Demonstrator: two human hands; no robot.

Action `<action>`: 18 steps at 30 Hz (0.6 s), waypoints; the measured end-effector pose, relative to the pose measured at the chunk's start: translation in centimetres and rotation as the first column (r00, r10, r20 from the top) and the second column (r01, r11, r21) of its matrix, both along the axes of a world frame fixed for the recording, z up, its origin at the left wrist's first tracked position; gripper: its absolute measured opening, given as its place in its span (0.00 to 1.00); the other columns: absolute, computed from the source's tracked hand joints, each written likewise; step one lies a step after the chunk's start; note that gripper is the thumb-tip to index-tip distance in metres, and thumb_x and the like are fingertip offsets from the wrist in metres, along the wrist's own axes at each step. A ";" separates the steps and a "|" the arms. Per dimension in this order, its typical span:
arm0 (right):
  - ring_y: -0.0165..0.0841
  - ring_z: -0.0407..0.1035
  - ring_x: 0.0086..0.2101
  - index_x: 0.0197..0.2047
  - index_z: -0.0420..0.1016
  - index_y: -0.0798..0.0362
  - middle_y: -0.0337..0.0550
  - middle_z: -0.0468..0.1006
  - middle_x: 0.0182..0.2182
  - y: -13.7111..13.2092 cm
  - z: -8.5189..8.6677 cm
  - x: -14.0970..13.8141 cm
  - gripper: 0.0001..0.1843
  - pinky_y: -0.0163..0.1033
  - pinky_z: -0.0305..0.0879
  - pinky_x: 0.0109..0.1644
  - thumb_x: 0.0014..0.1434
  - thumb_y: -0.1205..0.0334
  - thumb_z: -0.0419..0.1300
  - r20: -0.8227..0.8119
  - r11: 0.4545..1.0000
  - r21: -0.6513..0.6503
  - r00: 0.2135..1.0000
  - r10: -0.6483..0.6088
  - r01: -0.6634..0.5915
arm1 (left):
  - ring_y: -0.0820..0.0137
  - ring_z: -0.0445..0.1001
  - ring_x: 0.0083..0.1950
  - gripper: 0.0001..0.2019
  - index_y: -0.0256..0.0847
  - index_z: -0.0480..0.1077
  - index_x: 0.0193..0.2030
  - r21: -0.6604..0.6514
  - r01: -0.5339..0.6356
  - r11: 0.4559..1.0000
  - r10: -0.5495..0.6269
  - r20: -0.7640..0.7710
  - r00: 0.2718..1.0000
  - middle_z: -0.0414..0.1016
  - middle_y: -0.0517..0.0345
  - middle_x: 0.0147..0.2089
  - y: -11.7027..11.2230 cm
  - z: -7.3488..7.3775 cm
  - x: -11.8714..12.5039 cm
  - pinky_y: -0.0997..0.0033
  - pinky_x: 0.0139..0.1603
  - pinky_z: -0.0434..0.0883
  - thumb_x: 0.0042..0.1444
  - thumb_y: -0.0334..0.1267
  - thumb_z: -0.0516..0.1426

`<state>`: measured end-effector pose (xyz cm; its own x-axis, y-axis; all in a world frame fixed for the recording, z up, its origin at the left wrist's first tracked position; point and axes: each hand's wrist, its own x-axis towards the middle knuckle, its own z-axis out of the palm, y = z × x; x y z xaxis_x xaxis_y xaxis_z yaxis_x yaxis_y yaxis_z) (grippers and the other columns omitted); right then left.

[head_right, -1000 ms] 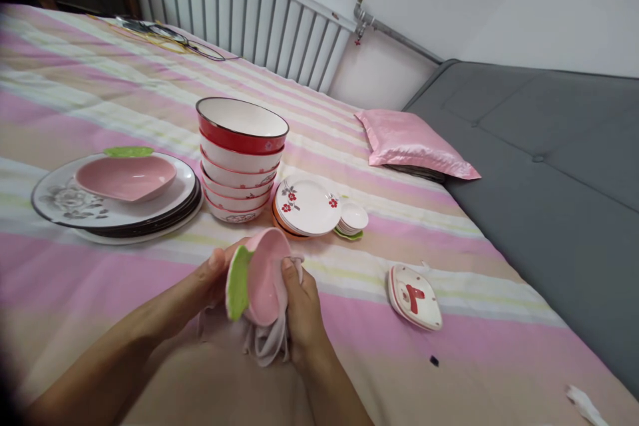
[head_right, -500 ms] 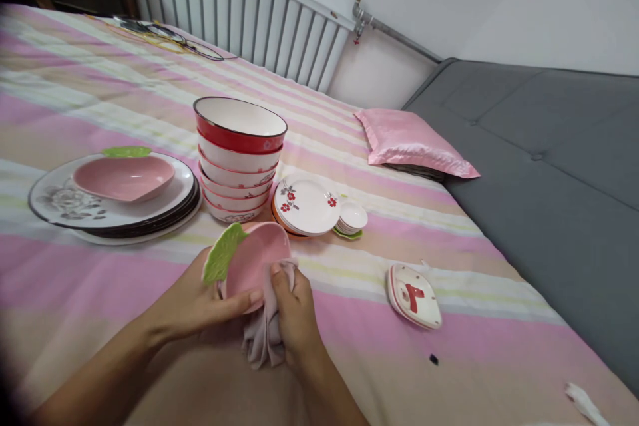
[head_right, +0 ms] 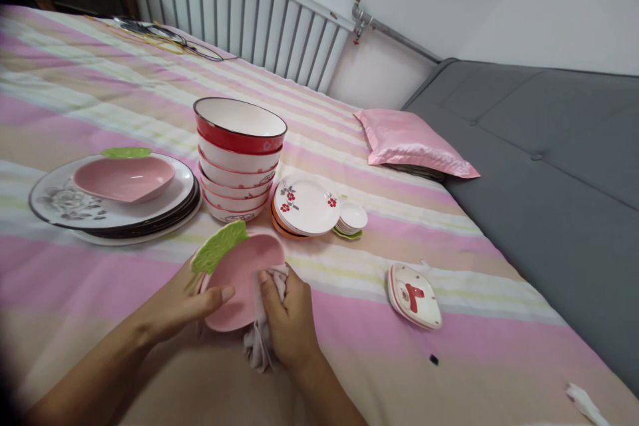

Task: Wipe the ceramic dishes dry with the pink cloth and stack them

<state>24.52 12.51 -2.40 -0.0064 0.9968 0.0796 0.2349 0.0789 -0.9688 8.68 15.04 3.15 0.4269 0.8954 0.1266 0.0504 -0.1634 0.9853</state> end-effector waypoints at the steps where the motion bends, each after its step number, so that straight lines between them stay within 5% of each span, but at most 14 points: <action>1: 0.28 0.58 0.26 0.28 0.65 0.53 0.35 0.63 0.23 -0.1 0.1 0.0 0.16 0.33 0.56 0.30 0.61 0.50 0.53 0.022 1.000 0.011 1.000 0.009 -0.009 | 0.58 0.73 0.41 0.32 0.41 0.63 0.60 0.000 0.014 1.000 -0.014 0.007 1.000 0.76 0.54 0.39 0.1 0.1 -0.1 0.62 0.41 0.73 0.44 0.39 0.55; 10: 0.27 0.58 0.25 0.28 0.65 0.53 0.33 0.64 0.22 -0.2 0.2 -0.1 0.15 0.32 0.54 0.28 0.62 0.53 0.53 0.083 0.998 0.038 0.995 0.046 -0.049 | 0.59 0.71 0.44 0.16 0.39 0.71 0.41 -0.021 0.108 0.994 -0.107 0.020 0.994 0.75 0.54 0.38 0.2 0.2 -0.6 0.65 0.44 0.71 0.49 0.47 0.56; 18: 0.28 0.61 0.26 0.31 0.67 0.54 0.35 0.68 0.24 0.0 0.4 -0.1 0.14 0.32 0.57 0.30 0.62 0.53 0.53 0.099 0.997 0.033 0.993 0.068 -0.072 | 0.61 0.70 0.43 0.16 0.38 0.70 0.39 -0.088 0.206 0.975 -0.210 -0.030 0.977 0.73 0.57 0.35 0.1 0.5 -1.2 0.68 0.42 0.69 0.52 0.49 0.54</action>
